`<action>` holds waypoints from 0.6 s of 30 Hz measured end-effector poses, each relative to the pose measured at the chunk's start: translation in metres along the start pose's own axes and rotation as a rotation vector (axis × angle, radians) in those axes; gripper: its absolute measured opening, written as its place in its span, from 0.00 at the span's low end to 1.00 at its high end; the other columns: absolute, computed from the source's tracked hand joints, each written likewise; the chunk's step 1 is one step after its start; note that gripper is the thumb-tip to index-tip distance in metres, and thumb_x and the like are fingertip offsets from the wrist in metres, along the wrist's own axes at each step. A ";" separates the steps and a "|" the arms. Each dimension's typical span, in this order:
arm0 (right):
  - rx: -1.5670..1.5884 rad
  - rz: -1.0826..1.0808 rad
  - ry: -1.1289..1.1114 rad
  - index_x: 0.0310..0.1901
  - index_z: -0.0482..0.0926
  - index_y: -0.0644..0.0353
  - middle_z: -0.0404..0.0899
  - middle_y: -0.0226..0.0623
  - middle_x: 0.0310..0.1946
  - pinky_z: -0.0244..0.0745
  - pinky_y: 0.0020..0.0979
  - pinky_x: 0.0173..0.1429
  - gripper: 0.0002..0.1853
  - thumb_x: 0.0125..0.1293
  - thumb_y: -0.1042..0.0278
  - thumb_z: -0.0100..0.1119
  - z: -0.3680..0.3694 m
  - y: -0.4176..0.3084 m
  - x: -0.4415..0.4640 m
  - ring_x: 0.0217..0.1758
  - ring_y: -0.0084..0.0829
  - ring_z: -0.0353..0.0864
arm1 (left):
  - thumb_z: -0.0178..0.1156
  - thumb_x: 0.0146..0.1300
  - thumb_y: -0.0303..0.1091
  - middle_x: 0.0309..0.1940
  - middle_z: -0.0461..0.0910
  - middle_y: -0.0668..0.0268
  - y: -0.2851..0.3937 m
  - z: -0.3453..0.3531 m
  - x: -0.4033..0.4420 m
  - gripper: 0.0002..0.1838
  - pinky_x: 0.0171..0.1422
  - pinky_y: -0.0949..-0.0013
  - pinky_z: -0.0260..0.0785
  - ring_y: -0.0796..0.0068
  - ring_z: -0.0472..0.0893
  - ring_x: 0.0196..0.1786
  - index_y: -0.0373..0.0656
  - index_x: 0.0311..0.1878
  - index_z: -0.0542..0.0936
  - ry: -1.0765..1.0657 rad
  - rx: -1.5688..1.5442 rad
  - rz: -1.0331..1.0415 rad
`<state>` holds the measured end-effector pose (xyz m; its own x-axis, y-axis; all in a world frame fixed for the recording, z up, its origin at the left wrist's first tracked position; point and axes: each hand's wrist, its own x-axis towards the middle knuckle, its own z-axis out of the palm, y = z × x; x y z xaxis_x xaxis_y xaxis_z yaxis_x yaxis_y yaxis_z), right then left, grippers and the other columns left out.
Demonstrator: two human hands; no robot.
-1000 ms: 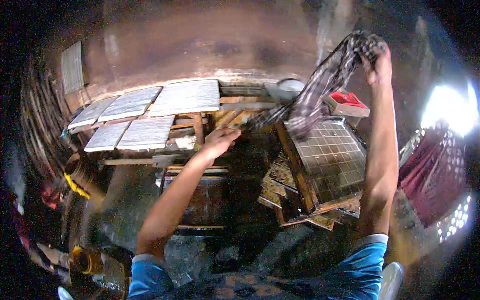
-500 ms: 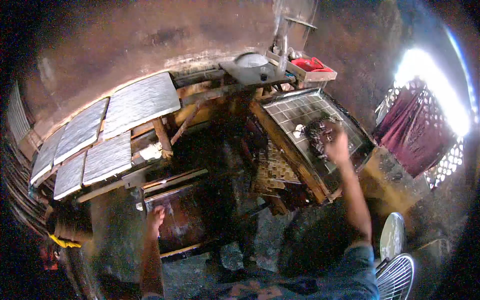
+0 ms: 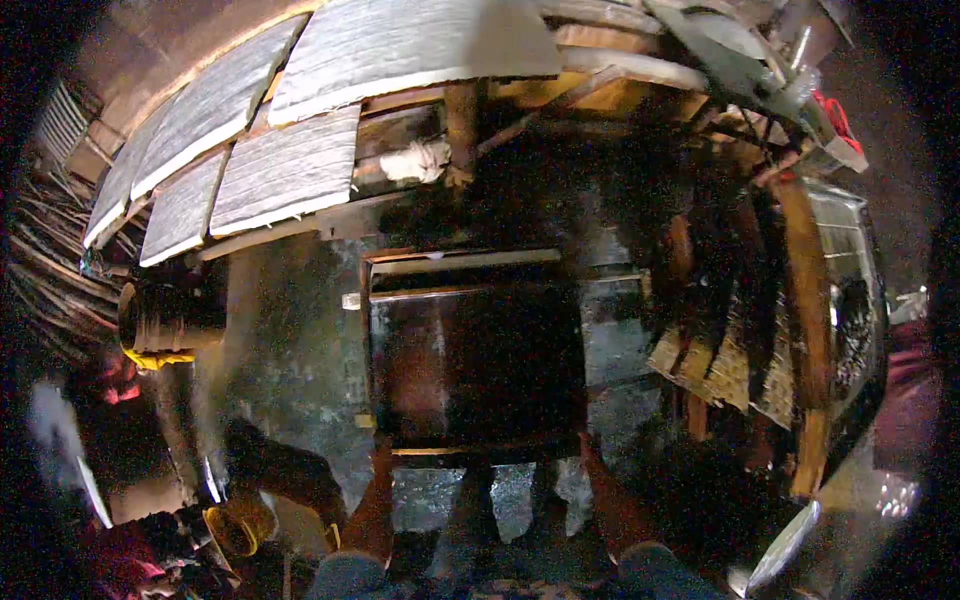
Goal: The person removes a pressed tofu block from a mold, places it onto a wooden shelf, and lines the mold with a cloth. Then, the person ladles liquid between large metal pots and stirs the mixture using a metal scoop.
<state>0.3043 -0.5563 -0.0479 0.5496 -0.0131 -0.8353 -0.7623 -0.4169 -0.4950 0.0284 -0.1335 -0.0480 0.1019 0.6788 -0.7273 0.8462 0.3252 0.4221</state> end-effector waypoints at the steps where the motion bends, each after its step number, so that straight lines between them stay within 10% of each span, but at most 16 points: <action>1: 0.031 0.029 -0.004 0.48 0.72 0.65 0.77 0.37 0.39 0.72 0.29 0.42 0.18 0.54 0.73 0.58 0.005 0.005 0.010 0.40 0.31 0.76 | 0.53 0.62 0.48 0.25 0.75 0.71 -0.008 0.002 0.004 0.18 0.22 0.75 0.61 0.79 0.72 0.22 0.42 0.39 0.77 0.002 -0.011 -0.012; 18: 0.539 -0.153 -0.078 0.50 0.72 0.63 0.75 0.33 0.36 0.71 0.26 0.38 0.19 0.56 0.68 0.60 -0.057 -0.074 -0.065 0.35 0.27 0.74 | 0.53 0.61 0.46 0.23 0.76 0.71 0.059 -0.106 -0.095 0.17 0.25 0.72 0.65 0.78 0.73 0.23 0.38 0.34 0.77 -0.050 -0.631 0.228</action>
<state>0.3440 -0.5764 0.0566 0.6564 0.0871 -0.7493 -0.7538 0.1142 -0.6471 0.0134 -0.1089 0.1036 0.2788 0.7497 -0.6001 0.3348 0.5098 0.7925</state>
